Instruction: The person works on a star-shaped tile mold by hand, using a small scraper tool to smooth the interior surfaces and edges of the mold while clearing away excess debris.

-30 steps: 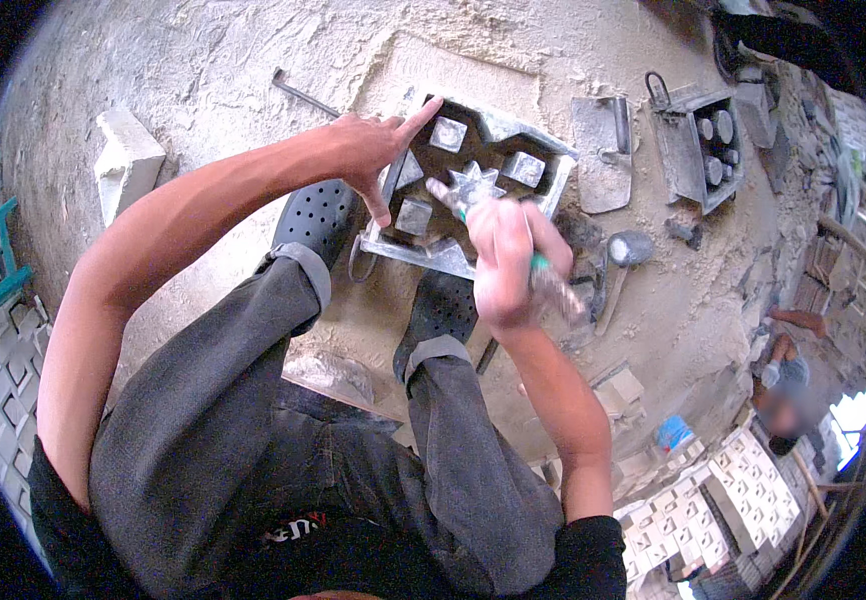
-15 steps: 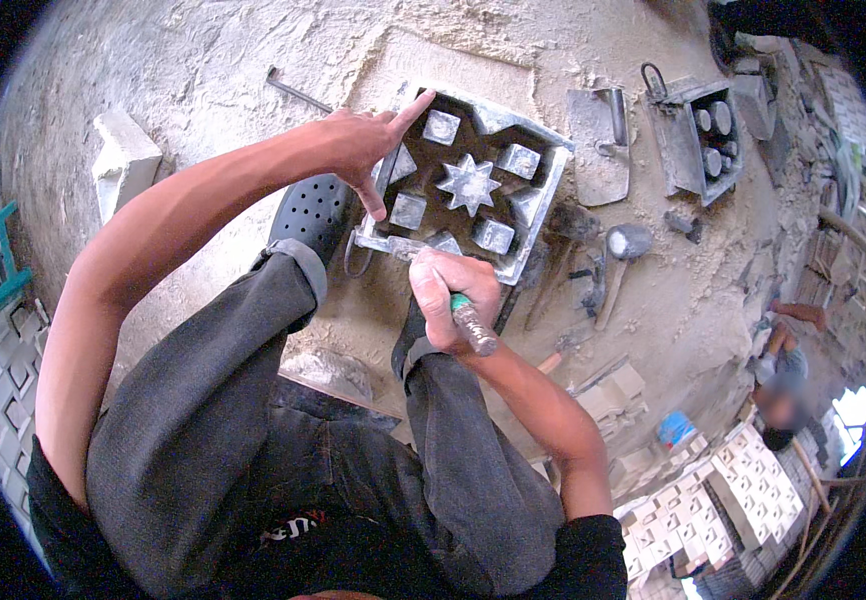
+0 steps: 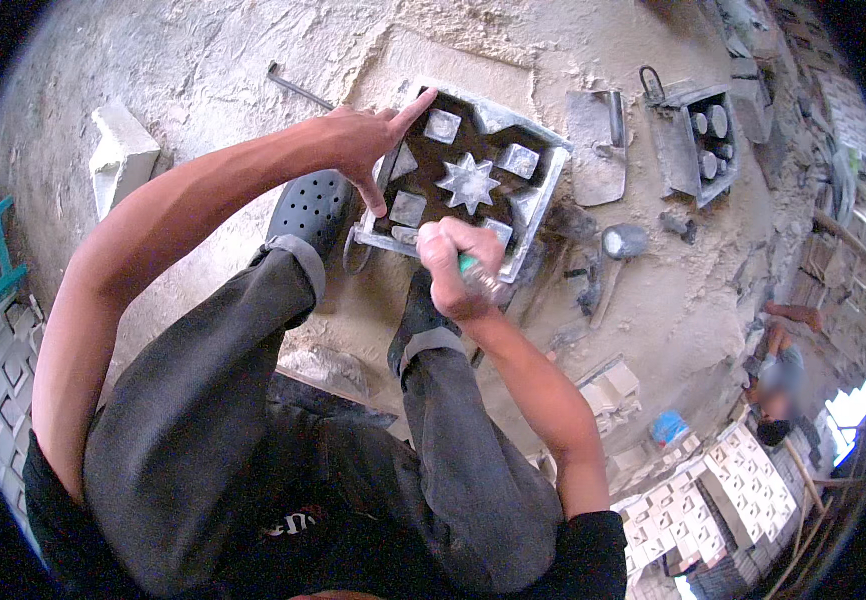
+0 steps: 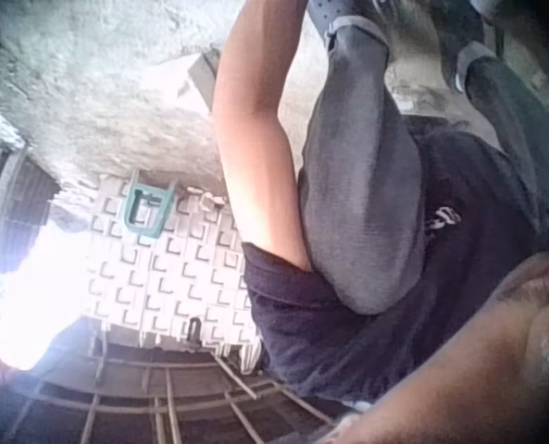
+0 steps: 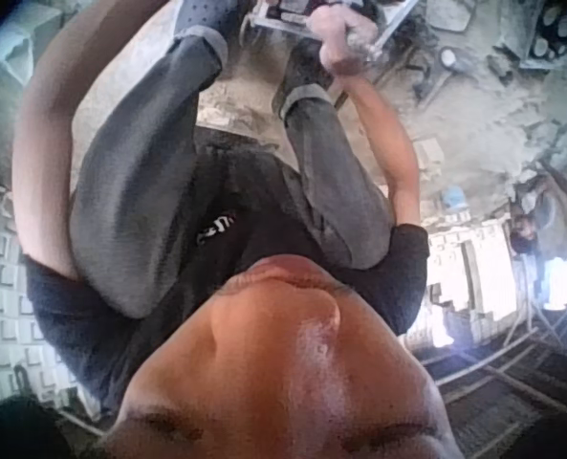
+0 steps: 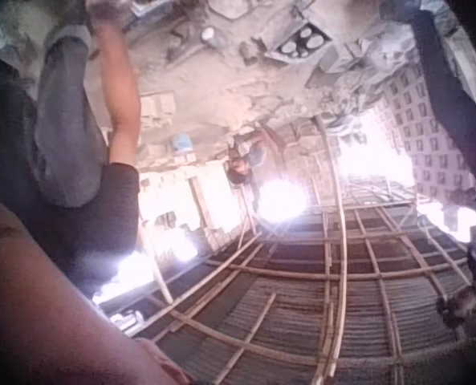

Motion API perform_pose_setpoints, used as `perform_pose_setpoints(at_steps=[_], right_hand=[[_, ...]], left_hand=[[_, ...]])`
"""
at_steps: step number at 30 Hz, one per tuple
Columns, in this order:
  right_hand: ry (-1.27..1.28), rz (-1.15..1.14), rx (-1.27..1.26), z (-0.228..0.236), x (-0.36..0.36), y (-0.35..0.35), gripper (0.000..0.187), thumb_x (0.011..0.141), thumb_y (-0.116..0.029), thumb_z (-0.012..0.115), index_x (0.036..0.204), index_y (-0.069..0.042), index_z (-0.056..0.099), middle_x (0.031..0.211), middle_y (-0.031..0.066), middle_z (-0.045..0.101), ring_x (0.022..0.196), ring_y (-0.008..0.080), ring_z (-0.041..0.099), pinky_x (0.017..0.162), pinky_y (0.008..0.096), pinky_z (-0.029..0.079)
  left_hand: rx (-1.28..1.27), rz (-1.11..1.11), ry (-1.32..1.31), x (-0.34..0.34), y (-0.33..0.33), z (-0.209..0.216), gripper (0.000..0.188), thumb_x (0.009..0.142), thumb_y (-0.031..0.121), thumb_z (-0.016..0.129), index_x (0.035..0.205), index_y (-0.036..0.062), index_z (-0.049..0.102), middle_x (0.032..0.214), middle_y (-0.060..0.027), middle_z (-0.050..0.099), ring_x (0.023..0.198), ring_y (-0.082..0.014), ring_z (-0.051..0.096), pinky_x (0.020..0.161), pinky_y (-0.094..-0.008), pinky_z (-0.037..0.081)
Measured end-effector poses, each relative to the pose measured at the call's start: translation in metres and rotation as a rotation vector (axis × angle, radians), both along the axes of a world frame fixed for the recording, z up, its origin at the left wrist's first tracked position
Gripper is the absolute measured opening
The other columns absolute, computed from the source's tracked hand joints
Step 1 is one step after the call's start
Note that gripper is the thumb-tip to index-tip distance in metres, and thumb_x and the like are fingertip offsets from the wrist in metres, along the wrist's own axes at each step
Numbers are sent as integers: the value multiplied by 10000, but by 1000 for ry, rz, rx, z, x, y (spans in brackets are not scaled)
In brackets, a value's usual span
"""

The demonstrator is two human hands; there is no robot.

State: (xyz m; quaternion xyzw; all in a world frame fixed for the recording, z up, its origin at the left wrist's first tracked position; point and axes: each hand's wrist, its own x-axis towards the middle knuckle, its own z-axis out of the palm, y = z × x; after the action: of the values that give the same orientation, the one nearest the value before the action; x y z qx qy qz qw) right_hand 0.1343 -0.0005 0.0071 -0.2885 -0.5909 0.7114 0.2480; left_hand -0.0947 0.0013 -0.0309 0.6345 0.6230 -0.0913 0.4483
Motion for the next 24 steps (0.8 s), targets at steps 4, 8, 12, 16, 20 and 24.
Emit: perform_pose_setpoints(at_steps=[4,8,12,16,20,24], right_hand=[[-269,93,243,-17,-5,-6,285,856,-102,573,605,10,498,526,91,421,438,159,458,453,318,359],[-100,40,397,14,-17,-15,299,846,-65,567,578,-4,449,512,89,386,410,227,421,429,344,332],[-144,10,383,4,-10,-23,281,842,-50,551,590,2,439,514,96,402,413,240,430,433,345,343],[-211,34,288,-14,-19,-22,272,842,-46,557,593,-2,459,504,94,405,401,198,413,425,325,338],[-166,108,327,7,-22,-20,221,870,-89,573,676,17,581,524,73,466,450,141,486,459,310,375],[-161,45,421,-32,-12,-20,298,891,-115,566,622,4,517,502,83,427,442,150,484,458,322,372]], left_hand=[[32,-22,-8,8,4,-2,1595,425,476,939,1498,122,-188,1284,-258,537,1114,-408,589,902,-473,488],[15,-4,-10,3,-2,-3,1598,421,483,939,1499,121,-184,1290,-258,534,1119,-408,586,888,-471,498],[4,-7,1,2,2,-4,1600,413,468,943,1501,115,-176,1284,-262,537,1114,-404,590,874,-470,505],[71,-30,-32,6,3,-4,1610,412,455,945,1494,101,-194,1276,-270,538,1102,-410,593,877,-463,502],[53,4,-26,4,-3,-3,1611,420,424,950,1488,108,-214,1255,-278,545,1078,-433,592,895,-473,483],[42,-29,-18,8,11,-6,1615,424,419,953,1482,107,-227,1261,-284,536,1079,-435,591,903,-474,484]])
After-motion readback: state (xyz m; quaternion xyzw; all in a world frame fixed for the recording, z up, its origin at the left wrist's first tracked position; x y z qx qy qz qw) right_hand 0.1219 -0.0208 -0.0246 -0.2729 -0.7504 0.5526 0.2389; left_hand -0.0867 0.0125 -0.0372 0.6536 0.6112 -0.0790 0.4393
